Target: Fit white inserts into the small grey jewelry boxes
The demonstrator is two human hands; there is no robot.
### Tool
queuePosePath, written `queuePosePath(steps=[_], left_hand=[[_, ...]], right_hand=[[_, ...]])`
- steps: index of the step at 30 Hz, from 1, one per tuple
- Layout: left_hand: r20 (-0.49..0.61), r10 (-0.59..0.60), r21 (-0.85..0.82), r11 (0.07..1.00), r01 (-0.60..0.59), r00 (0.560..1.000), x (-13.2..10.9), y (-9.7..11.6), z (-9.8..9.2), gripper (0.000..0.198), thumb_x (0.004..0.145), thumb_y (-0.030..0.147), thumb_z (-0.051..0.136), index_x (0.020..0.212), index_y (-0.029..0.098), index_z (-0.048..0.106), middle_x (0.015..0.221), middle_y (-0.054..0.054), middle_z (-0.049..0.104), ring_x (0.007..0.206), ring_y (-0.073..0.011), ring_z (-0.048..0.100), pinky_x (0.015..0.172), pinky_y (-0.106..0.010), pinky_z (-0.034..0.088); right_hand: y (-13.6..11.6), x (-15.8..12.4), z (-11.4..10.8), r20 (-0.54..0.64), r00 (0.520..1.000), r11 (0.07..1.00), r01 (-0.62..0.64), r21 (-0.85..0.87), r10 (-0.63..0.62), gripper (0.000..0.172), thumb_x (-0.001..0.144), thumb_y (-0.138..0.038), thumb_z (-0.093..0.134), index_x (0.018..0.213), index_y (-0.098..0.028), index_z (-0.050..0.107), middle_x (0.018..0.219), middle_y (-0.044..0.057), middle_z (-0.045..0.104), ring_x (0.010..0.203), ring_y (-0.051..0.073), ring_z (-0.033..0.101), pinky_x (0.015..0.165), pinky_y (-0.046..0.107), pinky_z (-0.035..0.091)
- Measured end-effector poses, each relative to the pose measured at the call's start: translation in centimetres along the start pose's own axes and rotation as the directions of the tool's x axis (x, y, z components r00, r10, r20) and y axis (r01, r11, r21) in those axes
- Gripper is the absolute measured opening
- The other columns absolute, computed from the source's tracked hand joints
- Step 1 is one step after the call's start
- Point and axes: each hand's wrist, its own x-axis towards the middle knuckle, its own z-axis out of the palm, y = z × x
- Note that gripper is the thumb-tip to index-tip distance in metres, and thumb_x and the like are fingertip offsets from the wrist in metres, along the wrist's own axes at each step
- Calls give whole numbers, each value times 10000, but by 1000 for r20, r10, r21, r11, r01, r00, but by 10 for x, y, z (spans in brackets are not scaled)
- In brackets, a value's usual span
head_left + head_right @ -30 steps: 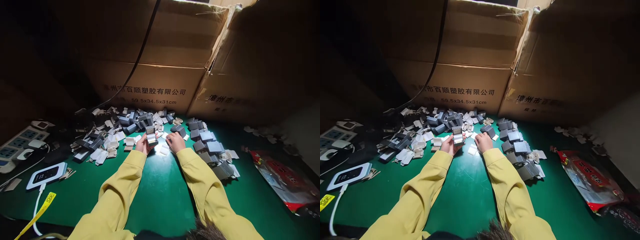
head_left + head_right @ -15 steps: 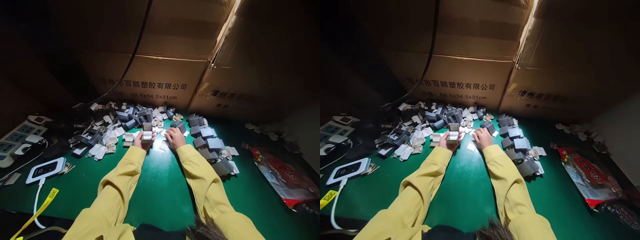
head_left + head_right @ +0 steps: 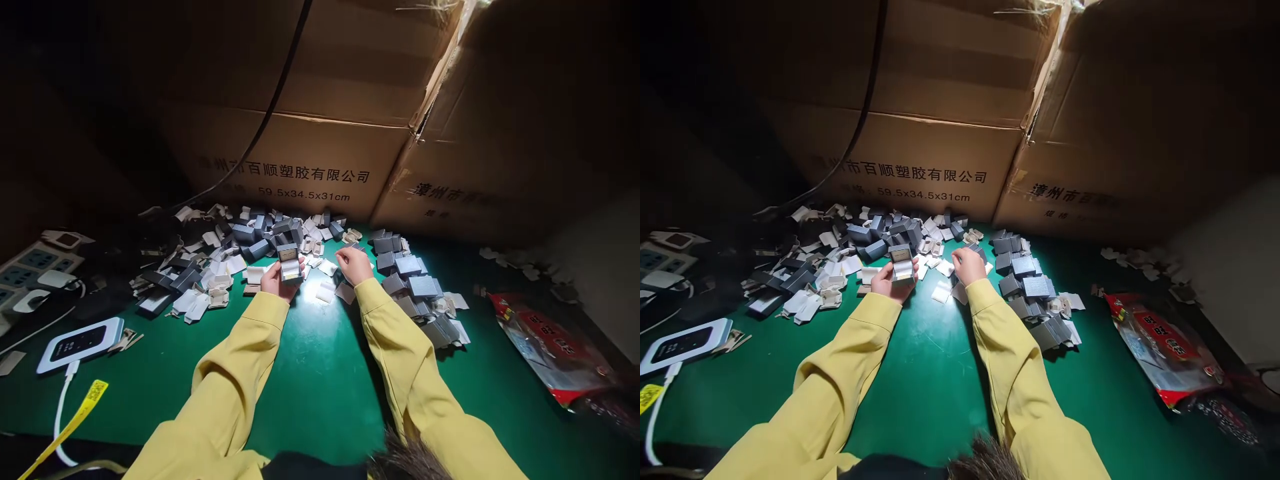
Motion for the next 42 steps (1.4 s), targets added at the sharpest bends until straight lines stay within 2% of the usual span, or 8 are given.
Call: queuePosePath(steps=[7, 13, 21, 25, 30, 36, 39, 42], left_hand=[[-29, 25, -83, 996, -27, 999, 3, 8, -7, 472, 910, 301, 322, 1243, 22, 507, 896, -179, 696, 718, -237, 687, 579, -335, 578], [-6, 56, -86, 995, -57, 998, -1, 6, 0, 458, 932, 289, 298, 1263, 39, 494, 909, -175, 697, 834, -264, 699, 740, -408, 585], [84, 18, -32, 999, -16, 996, -4, -3, 4, 472, 962, 316, 297, 1255, 6, 499, 933, -178, 703, 917, -249, 689, 786, -356, 564], [24, 42, -19, 999, -42, 999, 0, -3, 2, 524, 948, 404, 326, 1263, 28, 513, 949, -166, 704, 991, -263, 665, 870, -371, 528], [104, -103, 114, 989, 91, 989, 0, -6, 0, 500, 944, 431, 328, 1223, 90, 564, 1025, -174, 697, 1018, -290, 649, 892, -480, 509], [198, -252, 247, 948, 201, 947, -4, -8, -6, 443, 938, 409, 391, 1129, 72, 606, 971, -161, 716, 914, -269, 683, 840, -453, 548], [209, -300, 249, 937, 246, 931, -5, -7, -6, 455, 931, 422, 404, 1204, 98, 570, 985, -149, 717, 885, -269, 688, 818, -476, 552], [173, -325, 244, 929, 279, 930, -6, -8, -2, 446, 945, 390, 367, 1239, 108, 550, 934, -141, 724, 873, -268, 692, 804, -475, 553]], right_hand=[[-37, 40, 24, 145, 982, 975, 141, -172, -117, 336, 770, -150, 616, 1101, -201, 594, 1132, 106, 604, 992, 228, 572, 784, 318, 474], [-42, 52, 31, 156, 975, 965, 187, -186, -158, 311, 797, -64, 510, 1059, -205, 599, 1037, 95, 644, 969, 232, 567, 793, 326, 460], [-27, 35, 18, -20, 986, 986, 164, 7, -164, 475, 850, -87, 323, 1292, -158, 479, 1109, 99, 637, 995, 210, 577, 883, 324, 447], [-20, 9, 12, -62, 998, 958, 28, 286, -11, 459, 853, -204, 332, 1289, -185, 473, 834, 33, 652, 745, 185, 596, 738, 306, 482], [-11, -19, 23, 144, 985, 741, -168, 650, 98, 395, 793, -281, 381, 1125, -199, 578, 620, -35, 523, 512, 124, 453, 515, 242, 408], [-12, -24, 30, 324, 936, 373, -351, 859, 135, 333, 685, -302, 507, 978, -185, 614, 574, -50, 499, 427, 83, 362, 405, 203, 262], [-9, -23, 31, 342, 929, 211, -366, 906, 143, 273, 629, -311, 569, 866, -179, 599, 614, -32, 557, 459, 90, 423, 426, 208, 297], [-6, -23, 33, 325, 934, 167, -347, 923, 147, 242, 611, -317, 598, 804, -175, 563, 605, -36, 548, 473, 89, 433, 448, 210, 310]])
